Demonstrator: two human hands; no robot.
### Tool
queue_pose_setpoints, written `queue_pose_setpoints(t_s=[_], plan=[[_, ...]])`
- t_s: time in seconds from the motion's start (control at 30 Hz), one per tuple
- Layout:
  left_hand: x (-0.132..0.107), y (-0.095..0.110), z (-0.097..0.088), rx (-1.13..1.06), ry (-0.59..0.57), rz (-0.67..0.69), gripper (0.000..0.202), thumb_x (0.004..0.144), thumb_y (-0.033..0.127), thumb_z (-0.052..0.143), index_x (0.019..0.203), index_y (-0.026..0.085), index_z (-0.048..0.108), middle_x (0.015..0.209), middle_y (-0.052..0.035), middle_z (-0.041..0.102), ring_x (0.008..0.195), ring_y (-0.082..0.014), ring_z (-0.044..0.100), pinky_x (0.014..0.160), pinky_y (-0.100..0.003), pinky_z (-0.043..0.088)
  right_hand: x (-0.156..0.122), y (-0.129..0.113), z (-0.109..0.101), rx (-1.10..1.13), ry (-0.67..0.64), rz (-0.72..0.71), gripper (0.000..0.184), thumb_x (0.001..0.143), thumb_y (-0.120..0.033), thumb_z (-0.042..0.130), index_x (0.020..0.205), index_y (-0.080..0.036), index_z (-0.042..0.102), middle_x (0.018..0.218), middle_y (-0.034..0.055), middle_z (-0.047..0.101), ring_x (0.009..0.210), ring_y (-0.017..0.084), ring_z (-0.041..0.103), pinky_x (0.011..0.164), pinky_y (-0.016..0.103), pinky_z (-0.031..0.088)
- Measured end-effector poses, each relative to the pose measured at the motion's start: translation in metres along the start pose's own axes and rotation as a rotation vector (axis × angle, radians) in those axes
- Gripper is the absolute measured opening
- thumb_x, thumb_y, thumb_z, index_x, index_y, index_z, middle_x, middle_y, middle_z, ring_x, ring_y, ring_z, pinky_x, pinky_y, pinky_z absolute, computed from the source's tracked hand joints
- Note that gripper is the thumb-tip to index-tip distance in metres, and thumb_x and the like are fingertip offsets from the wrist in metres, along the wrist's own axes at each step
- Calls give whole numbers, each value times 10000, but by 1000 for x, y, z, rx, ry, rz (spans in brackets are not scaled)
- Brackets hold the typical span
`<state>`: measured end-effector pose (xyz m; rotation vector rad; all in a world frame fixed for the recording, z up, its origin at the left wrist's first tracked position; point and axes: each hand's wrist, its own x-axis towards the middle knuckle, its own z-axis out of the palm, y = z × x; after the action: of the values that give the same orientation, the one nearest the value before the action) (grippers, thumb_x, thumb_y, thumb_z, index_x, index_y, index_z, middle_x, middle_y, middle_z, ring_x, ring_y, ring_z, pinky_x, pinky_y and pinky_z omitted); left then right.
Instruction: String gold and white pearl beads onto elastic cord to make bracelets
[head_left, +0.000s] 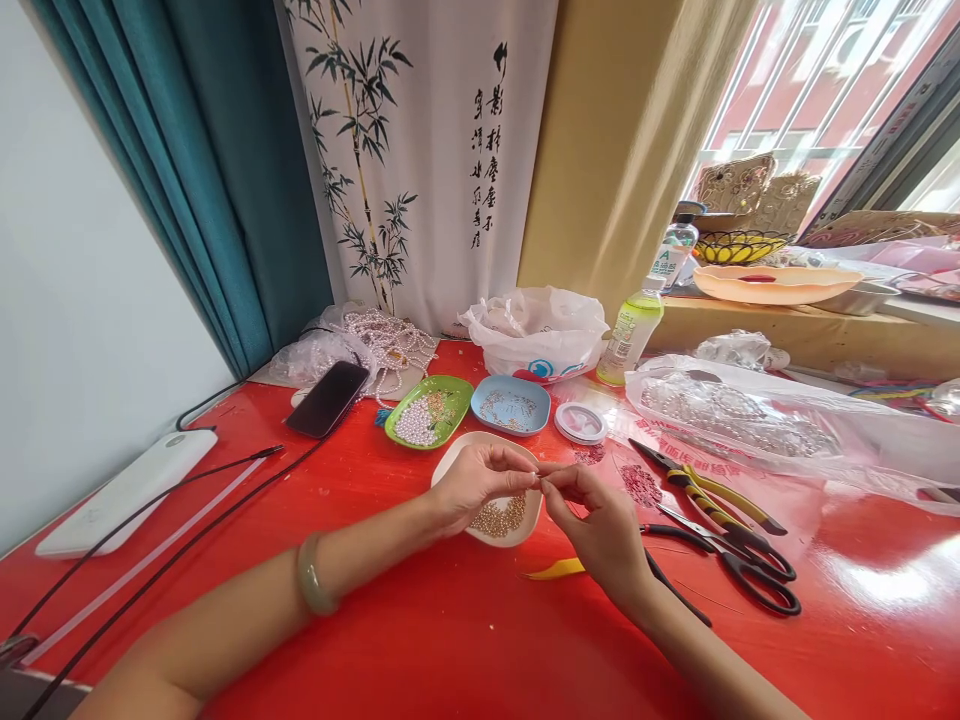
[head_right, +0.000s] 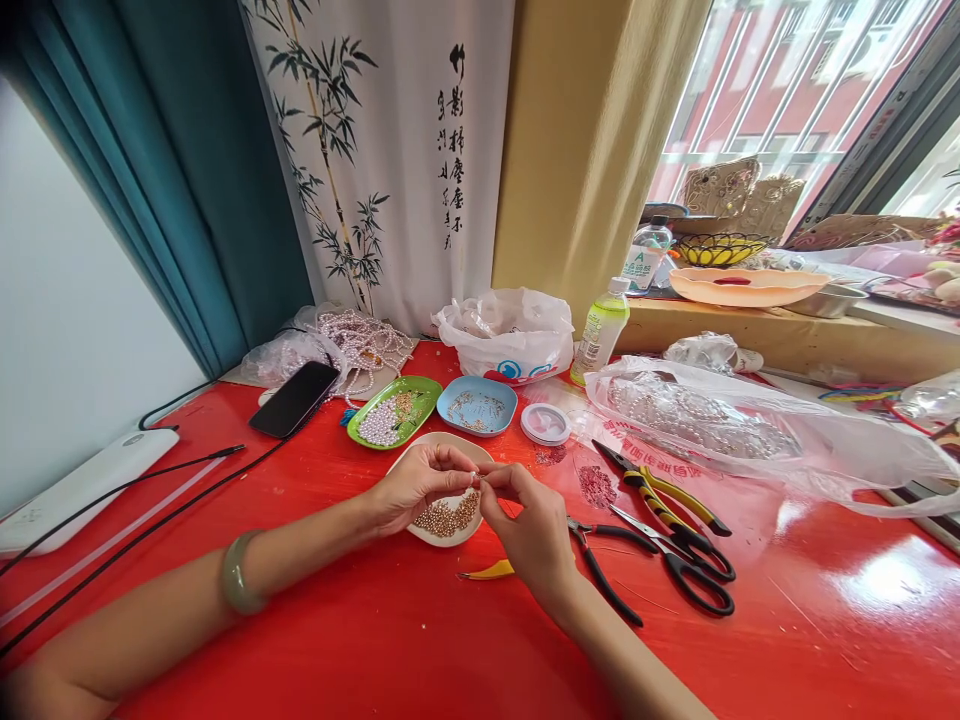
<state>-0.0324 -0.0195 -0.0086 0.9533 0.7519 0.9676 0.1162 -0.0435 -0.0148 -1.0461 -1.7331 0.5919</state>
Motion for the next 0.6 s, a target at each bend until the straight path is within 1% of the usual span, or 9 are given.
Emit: queue_pose_setpoints(t_s=[0.13,0.3,0.47,0.6], plan=[[0,-2,-1,3,4,0,205,514,216,732,646,105,621,611,-16,606,549,-73,523,569,-202,401,-1,-1,2,-4,10,-7,67,729,-151,499,684,-193,524,833,46,661,701,142,626,657,262,514],[-1,-2,0,-27,26,25,192,515,202,730,631,103,613,633,-16,609,583,-77,538,602,-204,410,0,-2,2,42,-26,23,59,744,-184,505,701,-194,543,852,46,650,736,147,615,681,263,501],[-4,3,5,27,19,161,186,534,185,712,656,103,598,771,-62,641,705,-131,571,673,-245,427,3,-6,0,234,-91,128,89,771,-259,501,733,-197,553,896,50,633,844,163,590,738,268,477],[-7,4,8,84,20,248,169,545,179,702,658,113,595,816,-61,643,795,-166,577,734,-274,431,6,-9,-2,367,-128,173,100,779,-282,499,746,-200,547,889,42,626,926,175,555,782,272,450]])
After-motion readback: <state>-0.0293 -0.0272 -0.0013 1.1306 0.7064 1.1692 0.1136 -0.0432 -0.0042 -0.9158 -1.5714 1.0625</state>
